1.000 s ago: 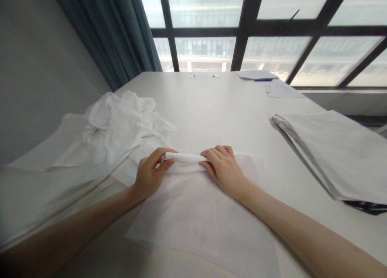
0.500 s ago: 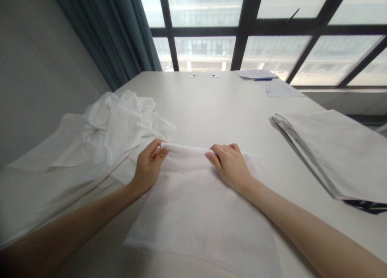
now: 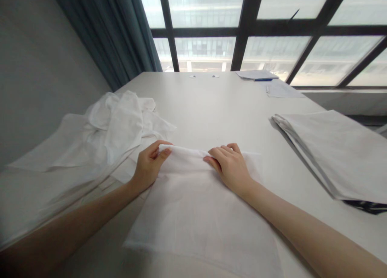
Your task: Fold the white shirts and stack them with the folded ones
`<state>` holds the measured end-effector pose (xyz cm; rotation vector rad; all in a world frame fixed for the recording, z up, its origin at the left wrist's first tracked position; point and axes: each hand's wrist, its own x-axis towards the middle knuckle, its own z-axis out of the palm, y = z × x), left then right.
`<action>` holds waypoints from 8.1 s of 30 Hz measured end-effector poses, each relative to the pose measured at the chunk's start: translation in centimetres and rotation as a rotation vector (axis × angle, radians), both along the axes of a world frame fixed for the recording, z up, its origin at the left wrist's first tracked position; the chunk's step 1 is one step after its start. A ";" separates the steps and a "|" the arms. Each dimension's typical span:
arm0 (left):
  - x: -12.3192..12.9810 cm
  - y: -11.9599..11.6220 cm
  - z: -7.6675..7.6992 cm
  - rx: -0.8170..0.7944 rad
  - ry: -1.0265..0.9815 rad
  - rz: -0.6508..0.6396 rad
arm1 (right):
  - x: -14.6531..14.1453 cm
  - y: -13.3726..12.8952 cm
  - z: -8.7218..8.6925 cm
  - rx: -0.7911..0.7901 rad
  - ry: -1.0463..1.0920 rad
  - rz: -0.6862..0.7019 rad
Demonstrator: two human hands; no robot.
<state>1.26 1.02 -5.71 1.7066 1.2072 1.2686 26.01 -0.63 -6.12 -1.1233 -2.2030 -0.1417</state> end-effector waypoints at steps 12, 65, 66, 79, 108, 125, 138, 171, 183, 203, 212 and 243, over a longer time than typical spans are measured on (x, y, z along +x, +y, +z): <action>0.0 -0.2 0.0 -0.022 -0.079 -0.017 | -0.1 0.0 0.1 -0.095 -0.024 -0.030; -0.2 -1.4 0.4 0.909 0.396 -0.266 | 0.5 0.2 1.2 -0.070 -0.082 0.325; -0.1 -1.5 0.4 0.905 0.403 -0.268 | 0.4 0.1 1.1 -0.046 -0.090 0.326; 0.1 -1.6 -0.1 0.710 0.338 -0.288 | 0.4 0.0 1.1 0.087 -0.097 0.311; -0.1 -1.4 0.1 0.513 0.375 -0.107 | 2.1 1.8 1.8 0.018 -0.119 0.216; 0.1 0.1 0.0 0.093 0.103 0.071 | 7.0 4.8 2.7 -0.434 -0.107 -0.058; -0.4 -1.1 -0.6 0.440 0.341 -0.180 | 3.6 2.5 3.2 -0.166 -0.175 0.125; 0.5 -1.7 -1.0 0.488 0.528 -0.218 | 0.0 -0.5 3.7 0.010 0.079 0.175; 0.6 -1.3 -0.2 -0.038 0.323 -0.394 | 3.1 2.5 4.1 -0.342 0.430 -0.285; -1.5 2.8 -0.6 -0.021 -0.059 0.064 | 6.0 4.1 3.8 -0.976 0.489 0.043; -1.7 2.9 -0.8 -0.063 -0.021 0.027 | 5.1 4.5 1.8 -0.918 0.825 0.041; -0.3 0.1 -0.5 0.367 1.135 -0.317 | 2.2 1.8 -0.6 -0.448 -0.295 -0.129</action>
